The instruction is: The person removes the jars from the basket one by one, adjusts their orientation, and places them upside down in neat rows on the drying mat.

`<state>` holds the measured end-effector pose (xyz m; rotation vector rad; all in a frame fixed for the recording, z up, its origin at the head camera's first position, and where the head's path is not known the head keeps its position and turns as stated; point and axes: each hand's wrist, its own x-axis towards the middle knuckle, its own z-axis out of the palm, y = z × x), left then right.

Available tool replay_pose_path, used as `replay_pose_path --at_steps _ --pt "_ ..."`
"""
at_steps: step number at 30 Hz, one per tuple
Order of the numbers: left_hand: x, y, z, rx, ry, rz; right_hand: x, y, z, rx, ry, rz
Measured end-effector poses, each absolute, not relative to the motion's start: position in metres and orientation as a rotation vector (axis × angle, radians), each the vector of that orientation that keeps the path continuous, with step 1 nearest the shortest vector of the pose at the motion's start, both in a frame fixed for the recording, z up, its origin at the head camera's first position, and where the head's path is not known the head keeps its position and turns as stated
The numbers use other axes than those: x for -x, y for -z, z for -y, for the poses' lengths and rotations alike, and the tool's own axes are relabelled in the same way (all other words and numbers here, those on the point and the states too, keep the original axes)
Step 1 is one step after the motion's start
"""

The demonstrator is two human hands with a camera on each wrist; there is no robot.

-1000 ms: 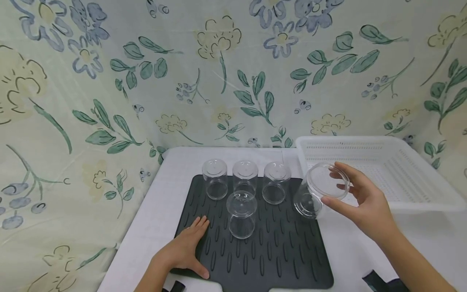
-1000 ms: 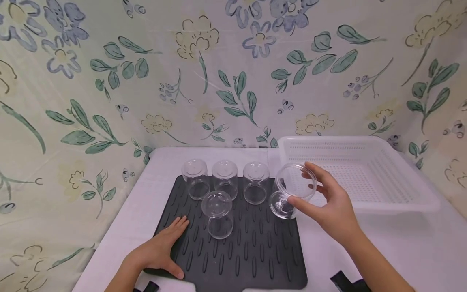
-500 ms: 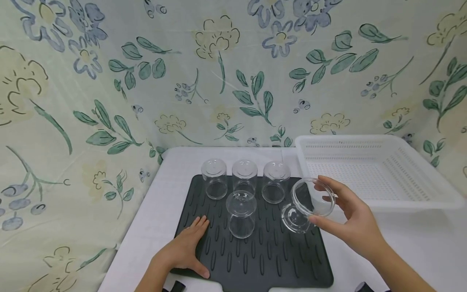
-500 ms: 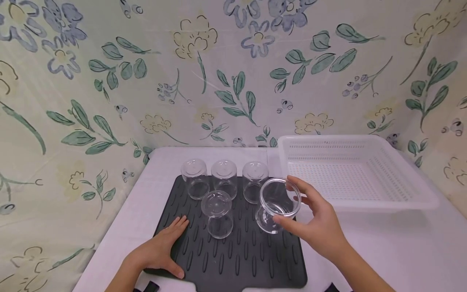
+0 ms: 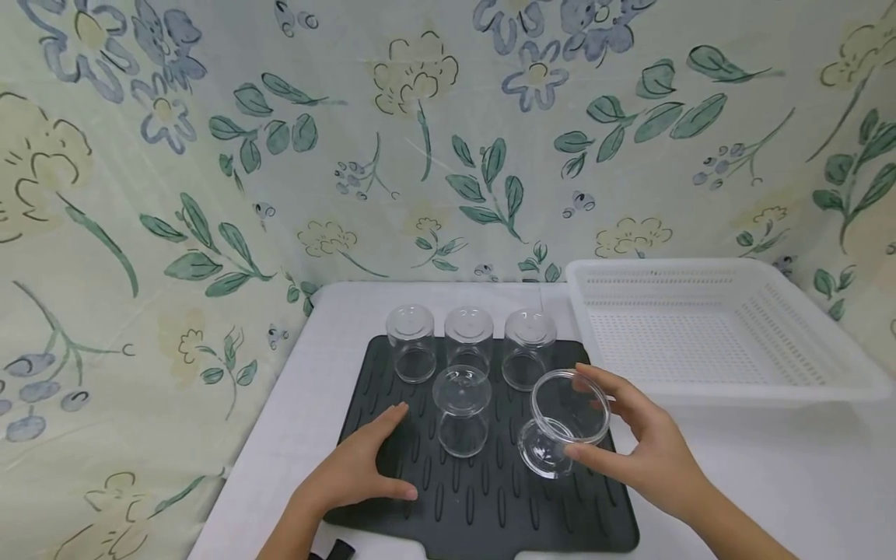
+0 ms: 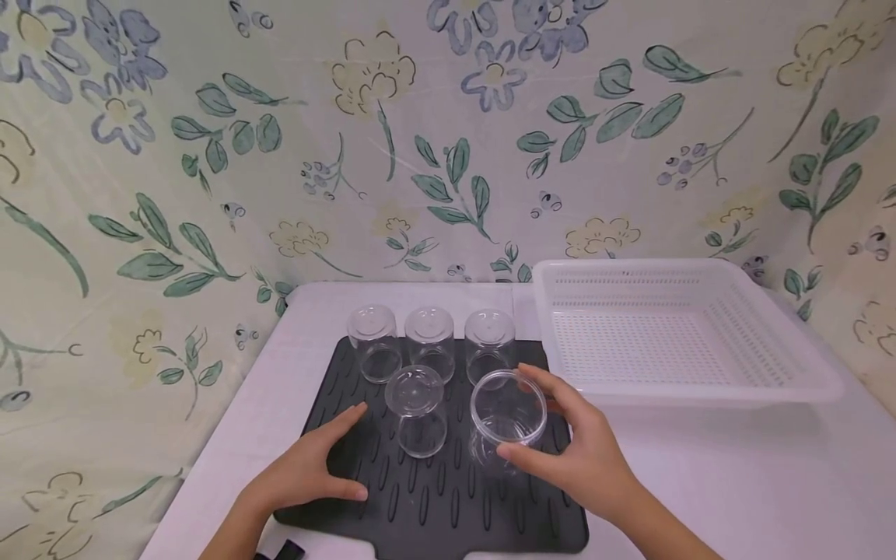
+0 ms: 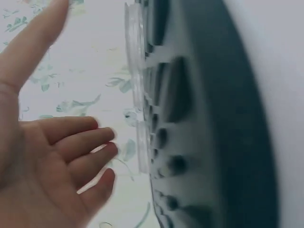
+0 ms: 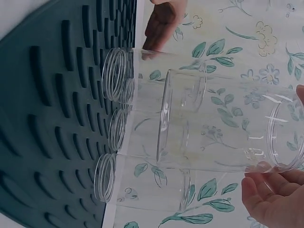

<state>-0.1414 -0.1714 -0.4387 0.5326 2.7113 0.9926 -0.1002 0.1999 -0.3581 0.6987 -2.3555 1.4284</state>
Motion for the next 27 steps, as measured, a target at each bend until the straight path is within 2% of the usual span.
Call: replay_pose_path --at_steps 5,11,18,27 --pt "0.137 0.424 0.164 -0.593 -1.206 -2.727 0.099 0.359 -0.196 -0.698 -1.396 2.356" --pt "0.136 0.396 0.151 -0.854 -1.408 -2.673 0.097 0.363 -0.193 -0.703 -1.401 2.375" --pt "0.132 0.37 0.122 -1.107 -1.447 -2.51 0.092 0.368 -0.185 -0.754 -1.439 2.37" --pt "0.131 0.364 0.084 -1.277 -1.397 -2.31 0.081 0.37 -0.175 -0.845 -1.484 2.38"
